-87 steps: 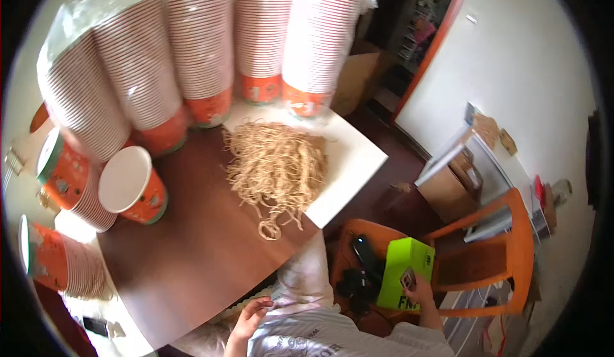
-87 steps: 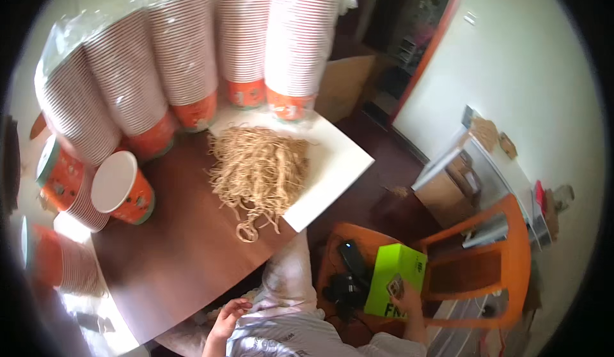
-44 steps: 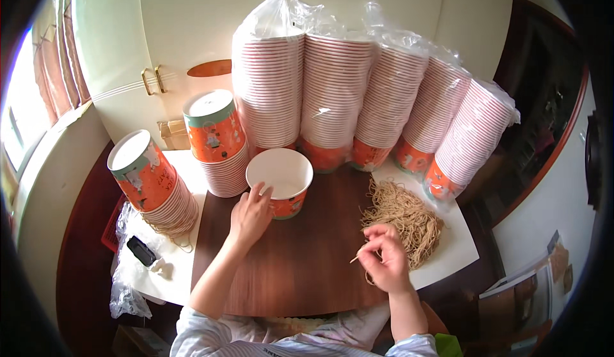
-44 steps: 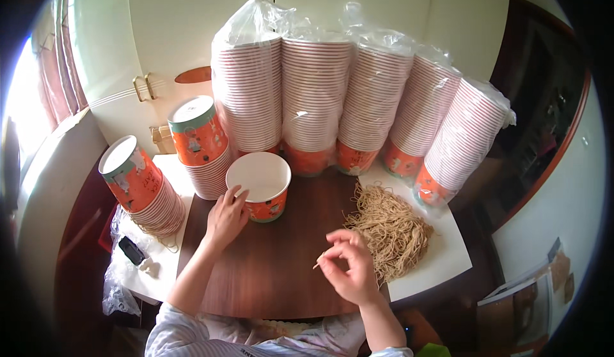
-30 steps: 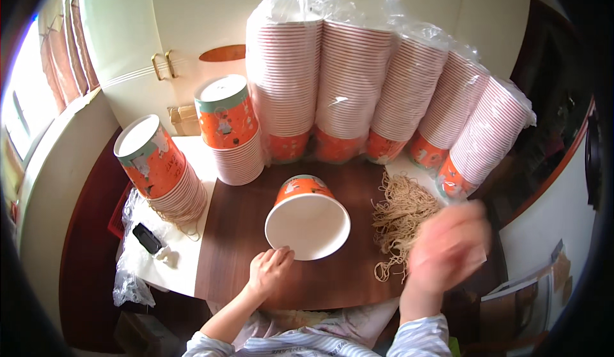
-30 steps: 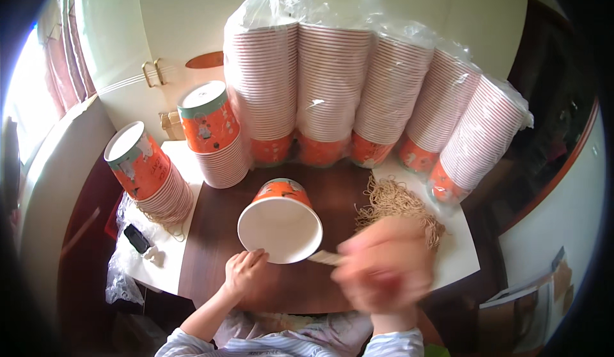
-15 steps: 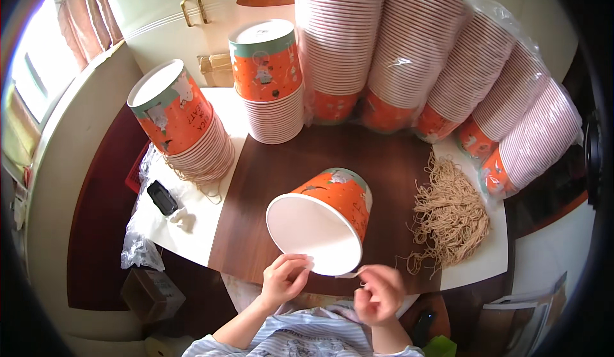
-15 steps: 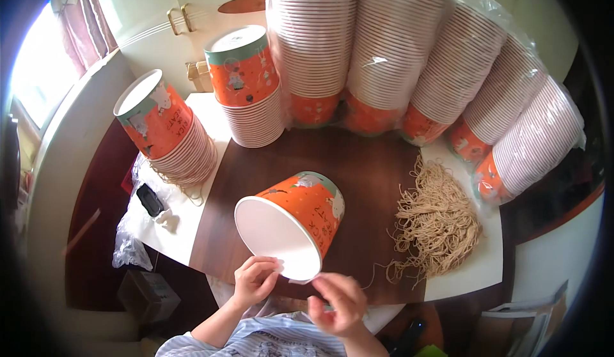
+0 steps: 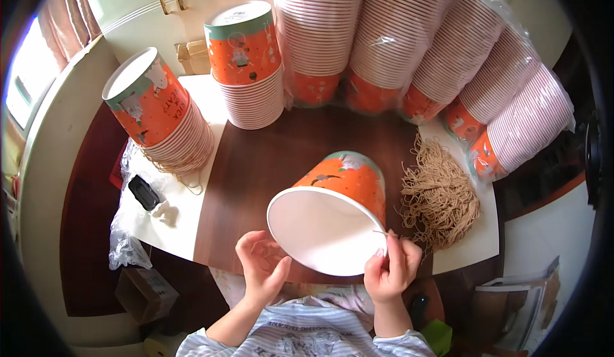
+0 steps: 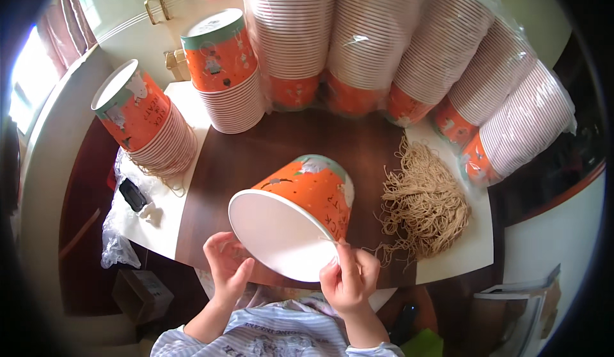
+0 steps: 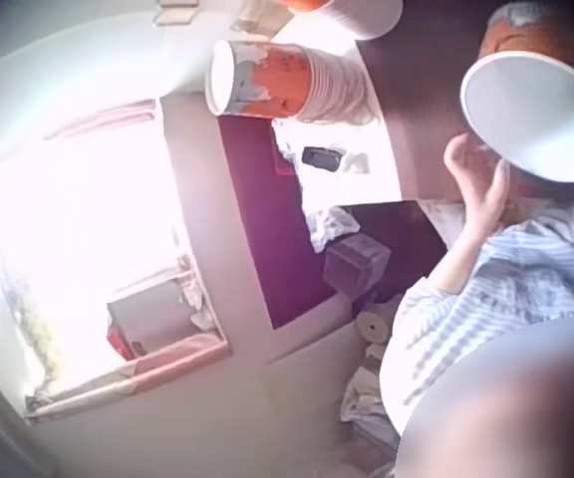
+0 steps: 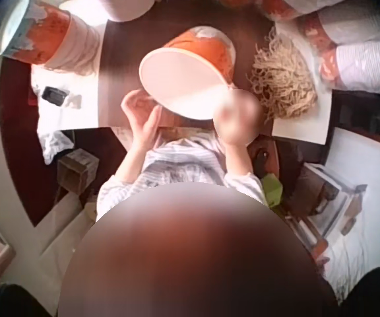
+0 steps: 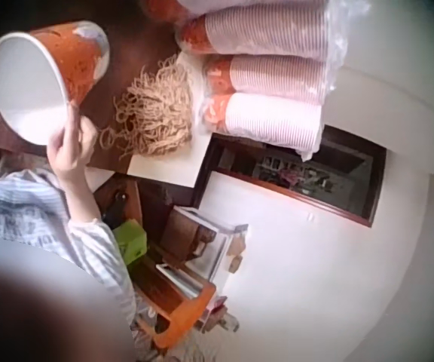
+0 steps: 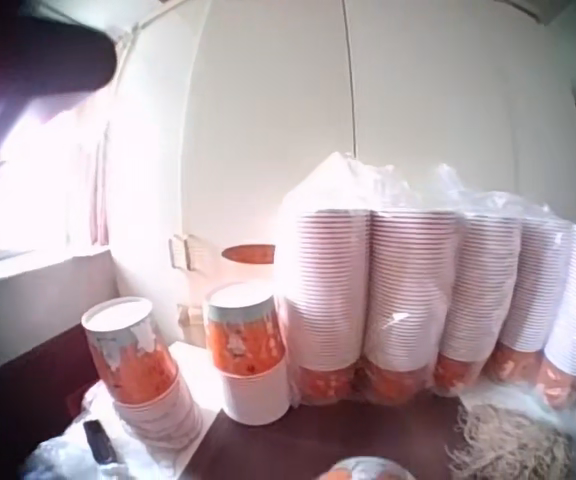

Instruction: Attaching string handles to decorative paper buckets by threading and tying them.

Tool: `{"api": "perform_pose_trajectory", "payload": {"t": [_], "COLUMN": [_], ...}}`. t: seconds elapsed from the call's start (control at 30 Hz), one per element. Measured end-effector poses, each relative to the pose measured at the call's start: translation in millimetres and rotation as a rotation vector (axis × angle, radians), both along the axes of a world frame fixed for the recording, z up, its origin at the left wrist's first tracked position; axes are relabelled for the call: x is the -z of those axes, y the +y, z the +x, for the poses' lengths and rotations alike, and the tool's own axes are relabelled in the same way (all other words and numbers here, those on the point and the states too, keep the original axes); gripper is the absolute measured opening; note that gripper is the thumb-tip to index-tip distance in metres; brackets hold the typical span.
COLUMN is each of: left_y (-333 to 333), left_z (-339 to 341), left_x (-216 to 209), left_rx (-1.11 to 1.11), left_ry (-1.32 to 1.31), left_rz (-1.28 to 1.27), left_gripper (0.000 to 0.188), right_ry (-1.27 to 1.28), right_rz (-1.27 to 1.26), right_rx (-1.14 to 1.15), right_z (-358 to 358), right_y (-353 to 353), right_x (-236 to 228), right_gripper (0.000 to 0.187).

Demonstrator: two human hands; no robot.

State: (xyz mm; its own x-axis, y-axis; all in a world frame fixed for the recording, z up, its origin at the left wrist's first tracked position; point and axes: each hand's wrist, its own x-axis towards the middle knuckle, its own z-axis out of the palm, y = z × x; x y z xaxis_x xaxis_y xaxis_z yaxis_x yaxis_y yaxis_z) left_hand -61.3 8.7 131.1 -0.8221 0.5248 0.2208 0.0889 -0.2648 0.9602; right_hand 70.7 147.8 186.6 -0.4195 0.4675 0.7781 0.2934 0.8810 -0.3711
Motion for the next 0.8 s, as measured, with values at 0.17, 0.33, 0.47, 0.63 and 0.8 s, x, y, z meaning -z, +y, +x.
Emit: {"api": "perform_pose_trajectory", "payload": {"t": [0.17,0.33,0.47,0.63,0.8], "left_y": [-3,11,22,24,21], "left_z": [5,29,35,37,30], "left_x": [-4,-7,-11,17,49], "left_rx": [0.429,0.508,0.44,0.54,0.74], "left_ry": [-0.574,-0.995,-1.168,-1.328,-1.491], "left_rz": [0.088,0.12,0.154,0.234,0.577], "left_gripper": [0.037,0.022,0.025,0.032,0.033], "right_ry": [0.068,0.111,0.142,0.183,0.095], "right_rz": [0.224,0.289,0.275,0.111,-0.263], "right_rx": [0.078,0.017,-0.147,-0.423,-0.408], "right_z": [7,5,3,-3,-3], "right_y": [-5,-15,-18,-23,-24], "right_x": [6,21,31,29,23], "right_gripper": [0.031,0.036,0.039,0.041,0.029]}}
